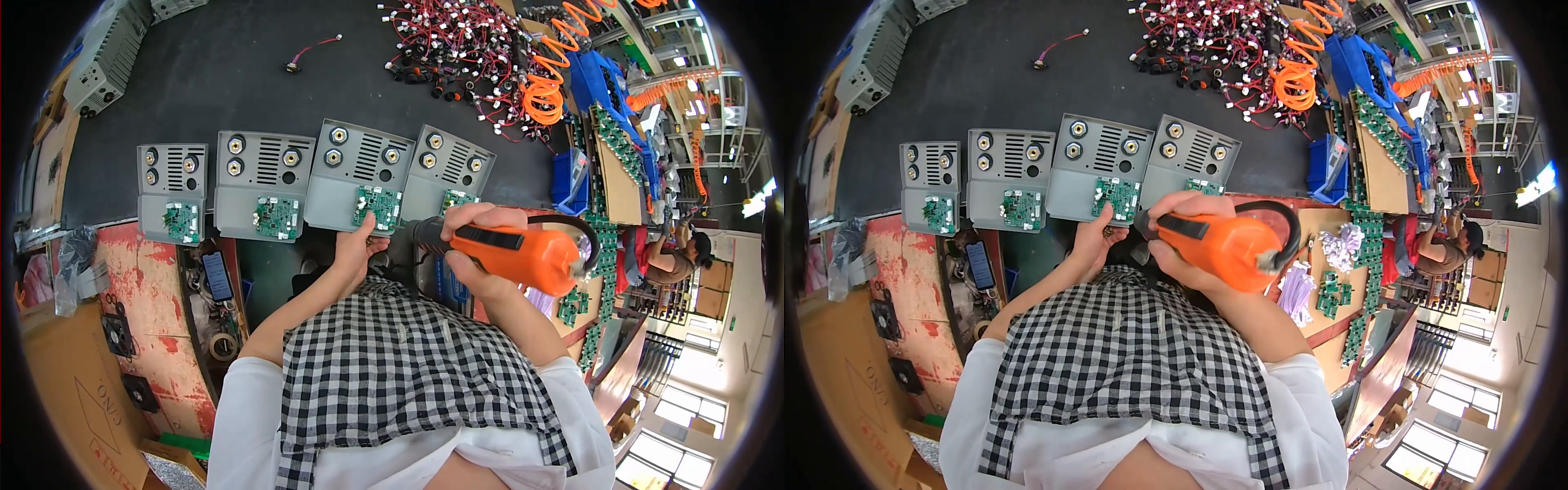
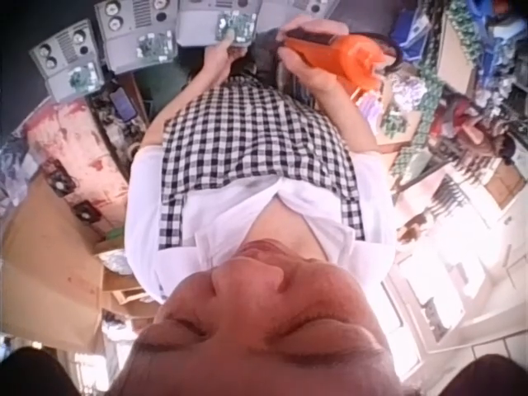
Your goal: Assembling or disassembling internal components and wiring for power supply units using a power screwdriver.
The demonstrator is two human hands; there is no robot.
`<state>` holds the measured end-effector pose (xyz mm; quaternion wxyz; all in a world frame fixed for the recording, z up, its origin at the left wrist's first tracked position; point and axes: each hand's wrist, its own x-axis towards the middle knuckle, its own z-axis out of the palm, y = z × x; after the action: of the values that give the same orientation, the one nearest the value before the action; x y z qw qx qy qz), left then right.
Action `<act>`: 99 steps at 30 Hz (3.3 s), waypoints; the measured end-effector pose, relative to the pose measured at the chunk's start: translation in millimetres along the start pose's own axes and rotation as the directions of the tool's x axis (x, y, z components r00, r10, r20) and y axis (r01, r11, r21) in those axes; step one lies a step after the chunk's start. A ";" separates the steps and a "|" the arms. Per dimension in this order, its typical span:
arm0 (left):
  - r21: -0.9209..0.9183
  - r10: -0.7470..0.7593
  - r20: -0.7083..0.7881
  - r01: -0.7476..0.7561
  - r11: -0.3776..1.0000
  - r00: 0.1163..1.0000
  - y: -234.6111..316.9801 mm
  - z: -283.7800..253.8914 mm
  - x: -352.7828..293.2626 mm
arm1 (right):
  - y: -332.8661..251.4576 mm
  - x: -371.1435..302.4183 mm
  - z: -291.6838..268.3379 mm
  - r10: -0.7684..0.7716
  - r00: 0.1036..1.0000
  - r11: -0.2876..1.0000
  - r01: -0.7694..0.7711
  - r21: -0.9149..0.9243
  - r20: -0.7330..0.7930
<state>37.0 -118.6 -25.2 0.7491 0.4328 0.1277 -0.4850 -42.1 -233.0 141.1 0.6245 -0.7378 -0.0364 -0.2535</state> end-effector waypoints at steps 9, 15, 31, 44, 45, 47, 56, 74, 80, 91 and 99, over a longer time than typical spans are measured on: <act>-0.121 -0.092 0.201 0.118 0.986 0.975 -7.4 -29.5 15.9 | -12.7 -1.3 -2.4 -0.046 0.992 0.994 0.056 0.089 -0.119; 0.171 -0.258 0.355 0.209 0.963 0.899 21.0 -43.5 -15.6 | -25.2 0.9 -1.1 -0.049 0.968 0.989 0.081 0.124 -0.246; -0.148 -0.146 0.493 0.249 0.957 0.858 44.4 -17.9 -21.7 | -45.7 5.4 2.5 -0.041 0.936 0.964 0.128 0.232 -0.349; -0.187 -0.118 0.434 0.218 0.958 0.893 44.1 -10.4 -27.8 | -36.8 1.1 -4.6 -0.041 0.942 0.944 0.146 0.296 -0.333; -0.187 -0.118 0.434 0.217 0.958 0.893 43.3 -11.9 -27.0 | -36.0 1.5 -4.4 -0.042 0.939 0.945 0.148 0.291 -0.341; -0.191 -0.129 0.451 0.236 0.953 0.883 41.2 -16.4 -24.5 | -38.0 4.5 -1.5 -0.024 0.938 0.957 0.121 0.262 -0.347; -0.082 -0.166 0.310 0.200 0.976 0.936 43.6 -16.0 -24.8 | -32.7 13.5 0.3 -0.023 0.962 0.963 0.093 0.251 -0.271; 0.203 -0.354 0.103 0.328 0.922 0.930 31.8 -24.3 -4.1 | 32.9 62.5 -2.1 0.101 0.953 0.957 -0.014 0.291 -0.287; 0.192 -0.357 0.157 0.326 0.925 0.921 28.7 -30.3 -0.6 | 36.0 79.4 4.8 0.181 0.934 0.948 -0.082 0.308 -0.308; 0.173 -0.360 0.139 0.335 0.926 0.923 27.6 -30.3 -0.3 | 30.7 83.3 27.0 0.033 0.999 0.992 -0.034 0.118 0.014; 0.182 -0.345 0.134 0.319 0.930 0.929 33.8 -24.9 -7.0 | 32.2 82.9 30.8 0.022 0.999 0.983 -0.029 0.180 0.037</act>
<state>67.5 -89.9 -18.0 0.6273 0.4213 0.0988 -0.6475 51.9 -232.8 143.9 0.6912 -0.6830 -0.0607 -0.2283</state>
